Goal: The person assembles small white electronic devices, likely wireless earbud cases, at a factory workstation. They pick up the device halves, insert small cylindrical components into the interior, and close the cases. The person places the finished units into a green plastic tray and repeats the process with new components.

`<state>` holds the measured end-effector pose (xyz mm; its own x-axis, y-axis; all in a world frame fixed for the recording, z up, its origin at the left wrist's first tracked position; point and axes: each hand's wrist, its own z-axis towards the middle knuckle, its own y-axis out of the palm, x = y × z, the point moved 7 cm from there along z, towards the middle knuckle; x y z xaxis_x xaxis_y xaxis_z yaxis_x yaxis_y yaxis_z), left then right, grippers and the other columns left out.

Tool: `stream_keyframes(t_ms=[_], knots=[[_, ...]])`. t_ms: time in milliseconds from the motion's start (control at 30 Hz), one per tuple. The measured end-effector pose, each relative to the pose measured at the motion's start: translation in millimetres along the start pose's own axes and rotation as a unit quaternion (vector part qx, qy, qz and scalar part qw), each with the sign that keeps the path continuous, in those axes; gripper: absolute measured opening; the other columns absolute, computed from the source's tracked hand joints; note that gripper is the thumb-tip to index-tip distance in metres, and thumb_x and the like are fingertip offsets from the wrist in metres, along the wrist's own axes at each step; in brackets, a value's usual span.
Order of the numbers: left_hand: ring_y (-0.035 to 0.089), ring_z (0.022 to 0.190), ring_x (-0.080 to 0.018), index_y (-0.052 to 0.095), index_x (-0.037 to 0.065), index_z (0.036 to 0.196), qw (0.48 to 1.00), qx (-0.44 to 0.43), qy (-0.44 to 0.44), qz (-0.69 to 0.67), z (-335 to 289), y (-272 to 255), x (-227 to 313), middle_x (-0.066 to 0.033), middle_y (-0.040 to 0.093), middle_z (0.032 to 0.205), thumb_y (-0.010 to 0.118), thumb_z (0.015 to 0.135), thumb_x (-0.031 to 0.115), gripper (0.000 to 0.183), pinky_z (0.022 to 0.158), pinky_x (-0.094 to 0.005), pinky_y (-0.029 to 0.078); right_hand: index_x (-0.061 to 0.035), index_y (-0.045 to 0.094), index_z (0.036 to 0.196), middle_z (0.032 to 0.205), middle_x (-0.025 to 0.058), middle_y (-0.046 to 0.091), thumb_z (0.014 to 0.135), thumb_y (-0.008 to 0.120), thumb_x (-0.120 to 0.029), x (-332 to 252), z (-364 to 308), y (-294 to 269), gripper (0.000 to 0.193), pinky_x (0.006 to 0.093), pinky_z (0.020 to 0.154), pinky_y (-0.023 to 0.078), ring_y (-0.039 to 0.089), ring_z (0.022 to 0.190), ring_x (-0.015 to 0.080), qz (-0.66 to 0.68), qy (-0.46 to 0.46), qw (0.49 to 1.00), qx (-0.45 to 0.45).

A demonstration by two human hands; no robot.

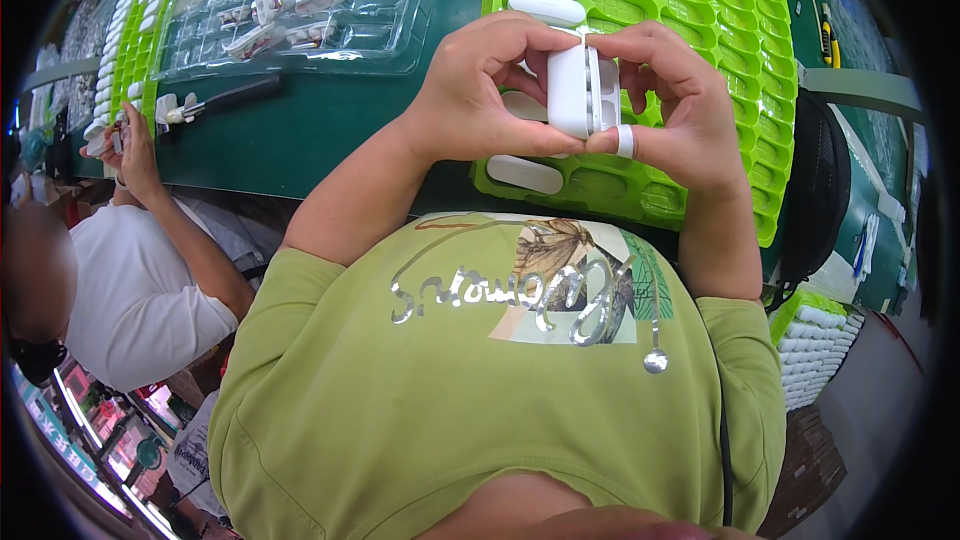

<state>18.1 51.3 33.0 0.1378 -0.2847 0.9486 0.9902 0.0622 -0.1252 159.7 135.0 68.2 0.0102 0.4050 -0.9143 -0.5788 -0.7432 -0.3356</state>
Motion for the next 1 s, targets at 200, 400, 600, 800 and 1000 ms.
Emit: stream_keyframes(t_ms=[200, 400, 600, 800, 1000], knots=[[0.064, 0.105, -0.0189, 0.058, -0.001, 0.124, 1.0, 0.007, 0.014, 0.005, 0, 3, -1, -0.0108, 0.059, 0.117, 0.09, 0.061, 0.003, 0.071, 0.088, -0.0339, 0.058, -0.005, 0.07, 0.109, 0.093, 0.0024, 0.063, 0.057, 0.09, -0.016, -3, 0, 0, 0.056, 0.024, 0.061, 0.042, 0.053, 0.075, 0.0112, -0.017, -0.009, 1.0, 0.004], [0.063, 0.107, -0.0197, 0.058, 0.0, 0.125, 1.0, -0.004, -0.016, -0.013, 2, 4, -7, -0.0115, 0.057, 0.12, 0.09, 0.062, 0.003, 0.071, 0.09, -0.0353, 0.058, -0.0049, 0.07, 0.108, 0.092, 0.0019, 0.063, 0.056, 0.09, -0.016, -4, 0, -1, 0.057, 0.0237, 0.059, 0.041, 0.051, 0.071, 0.0106, -0.06, -0.013, 0.998, 0.017], [0.064, 0.106, -0.0197, 0.058, -0.001, 0.125, 0.999, -0.017, 0.025, 0.015, 1, 1, 2, -0.0114, 0.057, 0.118, 0.09, 0.061, 0.004, 0.072, 0.088, -0.0346, 0.058, -0.0055, 0.071, 0.109, 0.093, 0.0025, 0.064, 0.057, 0.091, -0.018, -15, -1, -1, 0.057, 0.024, 0.059, 0.042, 0.052, 0.072, 0.0115, -0.097, -0.037, 0.995, -0.004], [0.064, 0.106, -0.0196, 0.058, -0.001, 0.125, 0.999, -0.021, 0.038, 0.015, 0, 0, 4, -0.0117, 0.058, 0.117, 0.09, 0.061, 0.004, 0.072, 0.088, -0.0334, 0.058, -0.0062, 0.071, 0.112, 0.096, 0.0027, 0.065, 0.058, 0.091, -0.018, -13, -1, 3, 0.059, 0.0243, 0.058, 0.043, 0.054, 0.074, 0.0116, -0.068, -0.046, 0.997, 0.001], [0.064, 0.106, -0.0189, 0.059, -0.002, 0.124, 0.999, -0.012, 0.03, 0.006, 1, -1, 3, -0.0115, 0.059, 0.117, 0.09, 0.06, 0.005, 0.071, 0.086, -0.032, 0.058, -0.0071, 0.071, 0.114, 0.096, 0.002, 0.064, 0.057, 0.091, -0.018, -5, 0, 3, 0.061, 0.0237, 0.059, 0.042, 0.053, 0.074, 0.0107, -0.038, -0.018, 0.999, -0.014]])
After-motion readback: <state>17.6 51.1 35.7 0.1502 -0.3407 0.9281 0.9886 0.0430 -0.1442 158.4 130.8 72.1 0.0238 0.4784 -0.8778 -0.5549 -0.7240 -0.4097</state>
